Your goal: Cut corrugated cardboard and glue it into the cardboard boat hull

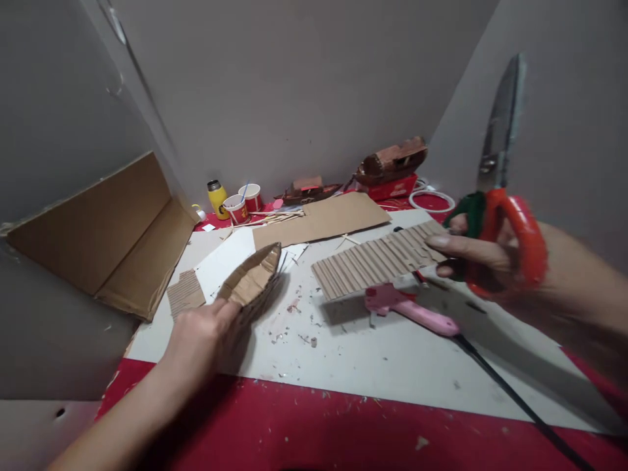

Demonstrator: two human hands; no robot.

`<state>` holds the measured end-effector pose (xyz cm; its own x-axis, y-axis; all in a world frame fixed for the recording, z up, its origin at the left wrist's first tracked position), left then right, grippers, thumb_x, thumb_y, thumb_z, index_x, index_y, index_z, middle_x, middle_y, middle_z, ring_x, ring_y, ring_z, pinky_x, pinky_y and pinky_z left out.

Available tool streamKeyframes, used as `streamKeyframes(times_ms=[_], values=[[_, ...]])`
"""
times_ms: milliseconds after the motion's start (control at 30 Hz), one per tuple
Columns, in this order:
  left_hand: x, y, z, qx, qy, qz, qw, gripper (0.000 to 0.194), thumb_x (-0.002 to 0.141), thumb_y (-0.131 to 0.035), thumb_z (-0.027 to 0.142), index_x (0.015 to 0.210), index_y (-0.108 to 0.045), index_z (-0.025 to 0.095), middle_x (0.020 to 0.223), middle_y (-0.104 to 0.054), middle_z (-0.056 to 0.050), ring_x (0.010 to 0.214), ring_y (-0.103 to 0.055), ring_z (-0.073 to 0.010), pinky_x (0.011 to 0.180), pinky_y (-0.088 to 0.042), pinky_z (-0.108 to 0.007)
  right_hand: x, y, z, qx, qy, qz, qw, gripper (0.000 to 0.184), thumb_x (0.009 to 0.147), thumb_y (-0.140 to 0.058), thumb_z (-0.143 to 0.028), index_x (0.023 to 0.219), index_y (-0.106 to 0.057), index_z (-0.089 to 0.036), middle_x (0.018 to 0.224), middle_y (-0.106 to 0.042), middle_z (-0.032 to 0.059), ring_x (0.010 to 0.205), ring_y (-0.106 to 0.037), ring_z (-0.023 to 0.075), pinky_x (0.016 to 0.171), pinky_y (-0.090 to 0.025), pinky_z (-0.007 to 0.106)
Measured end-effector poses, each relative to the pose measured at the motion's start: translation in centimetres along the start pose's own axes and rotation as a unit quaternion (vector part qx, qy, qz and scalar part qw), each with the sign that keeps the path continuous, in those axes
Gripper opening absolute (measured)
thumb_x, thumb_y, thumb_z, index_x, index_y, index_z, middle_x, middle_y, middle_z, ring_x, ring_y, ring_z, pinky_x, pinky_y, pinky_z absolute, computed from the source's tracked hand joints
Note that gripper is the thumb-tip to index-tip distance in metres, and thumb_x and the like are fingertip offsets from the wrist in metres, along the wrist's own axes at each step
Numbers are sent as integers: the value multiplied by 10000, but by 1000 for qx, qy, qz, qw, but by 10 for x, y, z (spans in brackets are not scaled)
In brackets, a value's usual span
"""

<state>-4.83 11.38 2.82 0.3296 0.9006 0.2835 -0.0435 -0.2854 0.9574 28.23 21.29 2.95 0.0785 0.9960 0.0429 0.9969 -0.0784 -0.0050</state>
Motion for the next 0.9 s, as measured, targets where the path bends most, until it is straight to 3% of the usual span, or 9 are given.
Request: streamKeyframes(times_ms=[133, 233, 333, 433, 500, 567, 733, 800, 900], values=[[-8, -8, 64, -3, -94, -3, 996, 216, 863, -463, 82, 882, -665, 156, 618, -649, -32, 491, -590, -193, 444, -430, -298, 0, -13, 4, 6, 0, -36, 999, 393, 583, -846, -335, 746, -506, -225, 637, -531, -36, 489, -549, 117, 445, -453, 249], [-9, 1, 83, -95, -116, 26, 988, 171, 878, -493, 124, 925, -657, 124, 657, -678, -49, 516, -619, -185, 462, -480, -298, 1, -23, 9, -40, 8, -81, 996, 359, 653, -812, -324, 804, -504, -220, 672, -535, -45, 507, -555, 111, 471, -455, 252], [-2, 36, 72, -246, -89, 100, 960, 184, 867, -561, 152, 1032, -639, 127, 857, -742, -71, 651, -677, -145, 563, -525, -240, -1, -35, 8, -75, 20, -113, 991, 329, 690, -789, -318, 813, -504, -209, 657, -527, -52, 519, -541, 95, 470, -426, 226], [18, 46, 31, -299, 90, 70, 947, 148, 870, -599, 266, 958, -685, 185, 775, -727, -9, 611, -646, -117, 579, -501, -225, -6, -53, 6, -77, -8, -138, 987, 359, 667, -801, -324, 787, -483, -208, 616, -532, -57, 502, -550, 102, 449, -429, 221], [33, 37, 17, -353, 159, 9, 922, 227, 856, -611, 370, 976, -699, 198, 839, -727, -16, 658, -642, -133, 590, -490, -240, -11, -70, 1, -71, -21, -155, 985, 392, 644, -811, -340, 752, -455, -216, 577, -516, -67, 470, -547, 110, 407, -409, 220], [49, 22, 16, -419, 164, -58, 891, 284, 824, -647, 404, 1024, -691, 208, 936, -719, -23, 790, -637, -155, 662, -485, -248, -14, -89, -3, -51, -23, -176, 983, 414, 618, -822, -344, 722, -440, -222, 561, -489, -77, 454, -527, 107, 376, -375, 215], [57, -33, 17, -540, 197, -208, 791, 281, 754, -725, 364, 948, -659, 171, 695, -611, 33, 604, -511, -89, 541, -392, -199, -10, -121, 2, 4, -20, -214, 977, 401, 578, -828, -258, 729, -459, -214, 606, -461, -90, 472, -455, 76, 429, -379, 224], [55, -46, 16, -552, 208, -224, 776, 244, 759, -716, 352, 886, -643, 157, 616, -545, 57, 522, -429, -63, 490, -340, -185, -5, -126, 9, 1, -6, -220, 975, 371, 580, -811, -230, 751, -483, -204, 612, -474, -90, 497, -447, 77, 469, -374, 228], [53, -55, 17, -536, 201, -243, 783, 195, 773, -688, 327, 846, -625, 158, 548, -493, 77, 459, -354, -53, 449, -291, -182, -3, -129, 16, -25, 27, -235, 971, 300, 603, -756, -210, 794, -525, -192, 644, -506, -75, 555, -457, 95, 523, -369, 236]])
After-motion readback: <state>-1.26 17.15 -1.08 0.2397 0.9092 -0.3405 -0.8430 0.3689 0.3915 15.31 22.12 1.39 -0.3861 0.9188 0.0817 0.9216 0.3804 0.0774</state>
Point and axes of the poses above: each hand's wrist, its own x-axis towards the middle knuckle, its own y-axis out of the back of the hand, z = x × y, the point moved 9 cm from there along x, towards the middle knuckle
